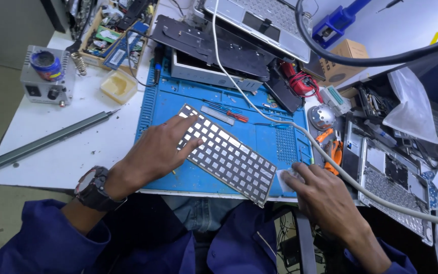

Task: Cleaning a laptop keyboard and an internal component using a cloth and cleaning solution on a repair workbench.

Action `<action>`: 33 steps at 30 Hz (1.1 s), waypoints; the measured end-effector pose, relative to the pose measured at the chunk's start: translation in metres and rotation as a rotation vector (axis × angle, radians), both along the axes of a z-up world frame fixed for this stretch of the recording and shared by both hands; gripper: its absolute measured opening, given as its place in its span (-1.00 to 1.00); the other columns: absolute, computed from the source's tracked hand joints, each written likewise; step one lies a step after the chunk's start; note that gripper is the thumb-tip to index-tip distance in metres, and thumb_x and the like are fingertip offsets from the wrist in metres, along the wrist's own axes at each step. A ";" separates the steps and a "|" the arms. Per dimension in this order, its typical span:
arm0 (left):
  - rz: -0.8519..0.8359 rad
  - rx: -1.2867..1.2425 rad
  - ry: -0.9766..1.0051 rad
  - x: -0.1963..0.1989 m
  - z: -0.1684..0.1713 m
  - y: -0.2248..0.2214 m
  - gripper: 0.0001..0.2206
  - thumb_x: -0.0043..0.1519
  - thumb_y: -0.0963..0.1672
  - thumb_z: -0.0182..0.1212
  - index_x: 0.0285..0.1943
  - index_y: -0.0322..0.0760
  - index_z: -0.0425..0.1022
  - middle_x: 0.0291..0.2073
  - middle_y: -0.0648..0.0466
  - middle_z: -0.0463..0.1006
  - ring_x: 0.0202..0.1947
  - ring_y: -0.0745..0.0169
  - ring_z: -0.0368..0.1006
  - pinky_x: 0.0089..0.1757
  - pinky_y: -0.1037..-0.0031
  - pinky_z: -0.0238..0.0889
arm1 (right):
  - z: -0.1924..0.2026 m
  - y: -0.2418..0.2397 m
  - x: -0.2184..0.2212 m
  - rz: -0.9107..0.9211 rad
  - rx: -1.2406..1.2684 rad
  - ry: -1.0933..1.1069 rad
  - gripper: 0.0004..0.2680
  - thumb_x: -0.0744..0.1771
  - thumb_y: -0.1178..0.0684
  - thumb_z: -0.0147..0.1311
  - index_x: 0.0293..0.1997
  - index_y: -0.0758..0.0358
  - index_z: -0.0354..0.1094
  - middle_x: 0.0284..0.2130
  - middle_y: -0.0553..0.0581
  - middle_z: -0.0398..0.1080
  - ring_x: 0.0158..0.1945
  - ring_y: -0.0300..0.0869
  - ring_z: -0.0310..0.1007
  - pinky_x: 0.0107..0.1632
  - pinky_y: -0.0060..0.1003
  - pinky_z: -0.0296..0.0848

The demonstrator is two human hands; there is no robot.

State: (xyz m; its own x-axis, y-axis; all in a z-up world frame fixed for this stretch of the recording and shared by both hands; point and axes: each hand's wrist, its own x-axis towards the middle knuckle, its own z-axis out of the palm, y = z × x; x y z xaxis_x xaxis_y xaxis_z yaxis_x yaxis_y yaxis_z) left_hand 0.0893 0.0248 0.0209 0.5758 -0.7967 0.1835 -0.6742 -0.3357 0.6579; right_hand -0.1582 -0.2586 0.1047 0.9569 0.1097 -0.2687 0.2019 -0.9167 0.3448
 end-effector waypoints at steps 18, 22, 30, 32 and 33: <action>0.003 -0.196 -0.296 -0.008 0.022 0.004 -0.52 0.20 0.05 0.32 0.22 -0.26 0.52 0.10 -0.05 0.59 0.14 -0.09 0.45 0.06 0.13 0.32 | -0.030 -0.001 -0.013 -0.144 1.002 -0.723 -0.78 0.28 0.31 0.07 -0.02 0.23 0.48 -0.05 0.24 0.47 -0.02 0.00 0.52 -0.04 -0.23 0.48; 0.059 -0.536 -0.290 -0.022 0.038 0.012 -0.66 0.22 -0.22 0.39 0.19 -0.26 0.52 -0.09 -0.01 0.58 -0.12 0.08 0.56 -0.12 0.35 0.48 | -0.025 -0.014 -0.002 -0.363 1.424 -0.845 -0.91 0.37 0.19 0.06 -0.15 0.42 0.42 -0.28 0.19 0.40 -0.52 -0.26 0.25 -0.46 -0.41 0.33; 0.203 -0.633 0.183 -0.021 0.043 0.009 -0.45 0.19 -0.31 0.30 0.42 -0.32 0.36 -0.06 -0.21 0.51 -0.50 0.13 0.49 -0.43 0.36 0.54 | -0.062 -0.039 0.035 -0.719 1.605 -0.886 -0.92 0.28 0.19 0.27 -0.31 0.41 0.50 -0.60 0.19 0.29 -0.55 -0.20 0.23 -0.51 -0.24 0.32; 0.193 -0.572 0.237 -0.021 0.048 0.007 -0.43 0.19 -0.32 0.25 0.45 -0.34 0.30 -0.02 -0.29 0.48 -0.51 0.09 0.50 -0.45 0.30 0.54 | -0.058 -0.037 0.042 -0.772 1.544 -0.877 -0.89 0.26 0.18 0.32 -0.30 0.43 0.52 -0.62 0.17 0.27 -0.55 -0.21 0.19 -0.53 -0.31 0.23; 0.202 -0.456 0.051 -0.022 0.050 0.006 -0.40 0.17 -0.30 0.30 0.45 -0.43 0.27 0.08 -0.41 0.40 -0.22 -0.34 0.43 -0.26 -0.04 0.47 | -0.056 -0.036 0.043 -0.716 1.300 -0.933 -0.88 0.31 0.15 0.31 -0.19 0.40 0.54 -0.42 0.31 0.38 -0.32 0.02 0.35 -0.28 -0.10 0.32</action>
State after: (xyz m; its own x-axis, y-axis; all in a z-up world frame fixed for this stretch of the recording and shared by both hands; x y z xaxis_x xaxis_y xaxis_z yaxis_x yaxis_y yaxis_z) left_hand 0.0678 0.0313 0.0713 0.7275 -0.5138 0.4547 -0.5884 -0.1263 0.7987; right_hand -0.1148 -0.2943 0.0484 0.6779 -0.6869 0.2619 -0.1505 -0.4785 -0.8651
